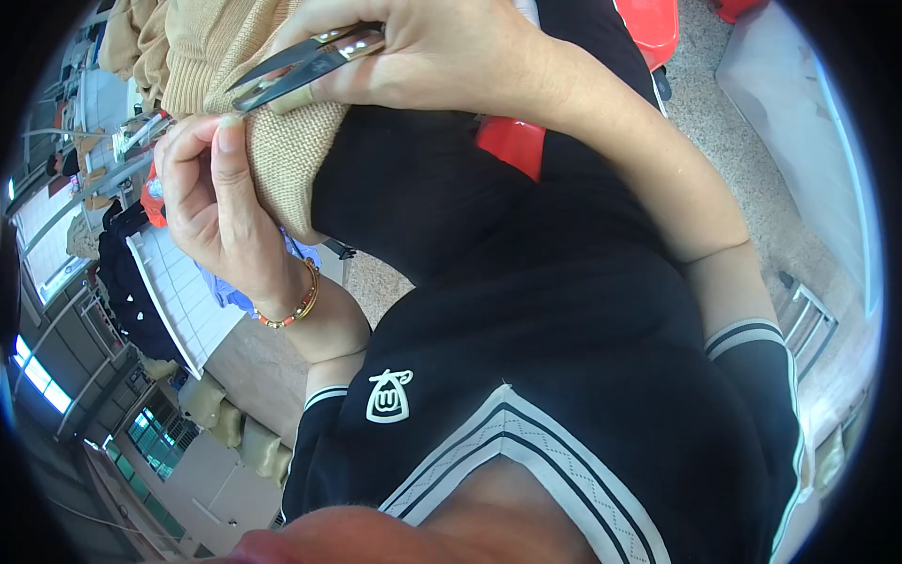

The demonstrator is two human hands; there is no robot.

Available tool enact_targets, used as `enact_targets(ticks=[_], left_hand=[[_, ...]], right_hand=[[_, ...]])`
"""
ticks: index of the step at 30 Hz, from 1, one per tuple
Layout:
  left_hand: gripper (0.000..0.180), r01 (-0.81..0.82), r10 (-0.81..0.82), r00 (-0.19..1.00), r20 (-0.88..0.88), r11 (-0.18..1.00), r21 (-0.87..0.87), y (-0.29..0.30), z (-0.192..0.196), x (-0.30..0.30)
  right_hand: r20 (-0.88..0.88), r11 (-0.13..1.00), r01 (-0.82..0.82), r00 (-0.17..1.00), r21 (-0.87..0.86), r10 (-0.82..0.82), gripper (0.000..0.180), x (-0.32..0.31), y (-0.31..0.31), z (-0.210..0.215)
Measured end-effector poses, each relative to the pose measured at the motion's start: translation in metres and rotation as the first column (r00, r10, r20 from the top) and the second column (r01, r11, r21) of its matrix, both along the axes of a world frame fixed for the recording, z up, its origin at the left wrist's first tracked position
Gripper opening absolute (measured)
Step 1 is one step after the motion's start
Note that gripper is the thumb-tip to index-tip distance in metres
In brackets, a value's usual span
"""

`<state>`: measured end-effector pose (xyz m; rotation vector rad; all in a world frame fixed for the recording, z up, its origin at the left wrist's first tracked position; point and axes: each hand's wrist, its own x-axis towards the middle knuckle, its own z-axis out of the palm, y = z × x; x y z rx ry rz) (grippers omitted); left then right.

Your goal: Trimming loose threads from buttons on a knitted sweater using small snips in a factory setting.

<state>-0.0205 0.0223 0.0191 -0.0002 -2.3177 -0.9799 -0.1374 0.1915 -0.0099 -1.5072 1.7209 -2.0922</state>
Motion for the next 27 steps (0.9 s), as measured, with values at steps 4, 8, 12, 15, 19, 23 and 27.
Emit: enact_targets(ticks=[4,8,12,15,19,23,27], left_hand=[[0.008,0.019,-0.018,0.999,-0.031,1.000,0.024,0.000,-0.002,-0.001],[0.007,0.114,-0.110,0.990,-0.088,0.993,0.039,0.000,0.000,-0.008],[0.007,0.209,-0.208,0.978,-0.022,0.963,0.173,-0.003,0.000,-0.008],[0.008,0.220,-0.220,0.975,-0.031,0.933,0.285,-0.001,-0.002,-0.008],[0.010,0.221,-0.207,0.975,-0.080,0.873,0.435,0.004,-0.005,-0.011],[0.010,0.197,-0.188,0.979,-0.072,0.820,0.537,0.002,-0.003,-0.007],[0.011,0.198,-0.195,0.979,-0.061,0.831,0.520,0.002,-0.003,-0.008]], right_hand=[[-0.245,0.994,0.113,0.963,-0.002,-0.110,0.026,-0.007,-0.017,-0.016],[-0.220,0.994,0.105,0.971,0.030,-0.096,0.024,-0.003,-0.016,-0.004],[0.206,0.991,-0.089,0.976,0.097,0.068,0.020,-0.001,-0.006,0.005],[0.247,0.989,-0.054,0.969,0.140,0.018,0.035,0.003,0.009,0.020],[-0.228,0.977,0.041,0.969,-0.208,-0.090,0.032,-0.009,0.001,-0.002],[-0.118,0.943,0.120,0.989,0.312,-0.087,0.028,0.005,0.029,0.043],[-0.186,0.924,0.219,0.968,0.313,-0.167,0.030,0.009,0.031,0.041]])
